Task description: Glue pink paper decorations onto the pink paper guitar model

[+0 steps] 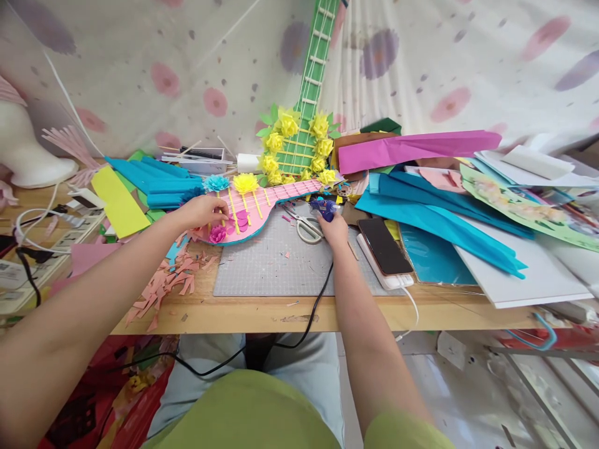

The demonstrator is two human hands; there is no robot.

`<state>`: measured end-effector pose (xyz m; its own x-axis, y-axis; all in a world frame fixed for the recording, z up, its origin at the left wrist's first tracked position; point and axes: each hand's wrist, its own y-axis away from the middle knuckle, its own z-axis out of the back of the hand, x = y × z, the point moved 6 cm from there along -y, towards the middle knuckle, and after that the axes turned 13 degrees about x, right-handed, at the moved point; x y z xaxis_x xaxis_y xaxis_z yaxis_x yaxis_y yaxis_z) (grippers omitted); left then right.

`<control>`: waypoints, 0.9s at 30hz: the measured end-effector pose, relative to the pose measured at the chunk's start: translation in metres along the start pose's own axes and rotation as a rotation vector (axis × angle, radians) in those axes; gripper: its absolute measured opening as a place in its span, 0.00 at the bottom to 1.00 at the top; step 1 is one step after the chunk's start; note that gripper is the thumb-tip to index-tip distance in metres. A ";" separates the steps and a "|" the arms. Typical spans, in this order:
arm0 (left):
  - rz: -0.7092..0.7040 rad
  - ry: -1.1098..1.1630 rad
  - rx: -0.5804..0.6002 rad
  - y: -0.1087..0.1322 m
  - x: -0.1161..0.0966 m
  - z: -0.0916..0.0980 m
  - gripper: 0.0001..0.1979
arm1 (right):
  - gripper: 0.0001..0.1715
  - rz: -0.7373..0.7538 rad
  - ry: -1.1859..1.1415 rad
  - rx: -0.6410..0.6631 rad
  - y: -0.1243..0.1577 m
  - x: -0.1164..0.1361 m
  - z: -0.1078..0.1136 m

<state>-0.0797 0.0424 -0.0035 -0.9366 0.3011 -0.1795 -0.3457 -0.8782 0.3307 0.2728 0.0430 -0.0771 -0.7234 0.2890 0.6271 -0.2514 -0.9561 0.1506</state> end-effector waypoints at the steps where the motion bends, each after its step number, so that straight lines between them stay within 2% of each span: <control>1: 0.006 -0.011 0.015 0.000 0.000 -0.001 0.07 | 0.25 0.003 0.012 -0.008 0.000 0.000 -0.001; 8: 0.013 -0.110 0.019 0.001 -0.005 0.001 0.11 | 0.24 0.029 0.020 -0.090 0.005 -0.003 -0.004; 13: 0.037 -0.113 0.013 0.003 -0.004 0.006 0.14 | 0.25 0.041 -0.062 -0.151 0.010 -0.006 -0.001; 20: 0.056 0.063 -0.149 0.018 0.001 0.016 0.15 | 0.27 0.115 -0.267 -0.245 0.018 -0.011 0.003; 23: 0.041 0.191 -0.227 0.022 0.003 0.012 0.15 | 0.29 0.170 -0.366 -0.244 0.019 -0.011 0.002; 27: 0.063 0.383 -0.331 0.027 0.006 0.003 0.09 | 0.31 0.210 -0.501 -0.243 0.021 -0.007 0.001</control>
<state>-0.0950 0.0214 0.0077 -0.8450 0.1402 -0.5161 -0.1942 -0.9796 0.0520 0.2728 0.0210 -0.0774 -0.3970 -0.0196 0.9176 -0.3186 -0.9347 -0.1578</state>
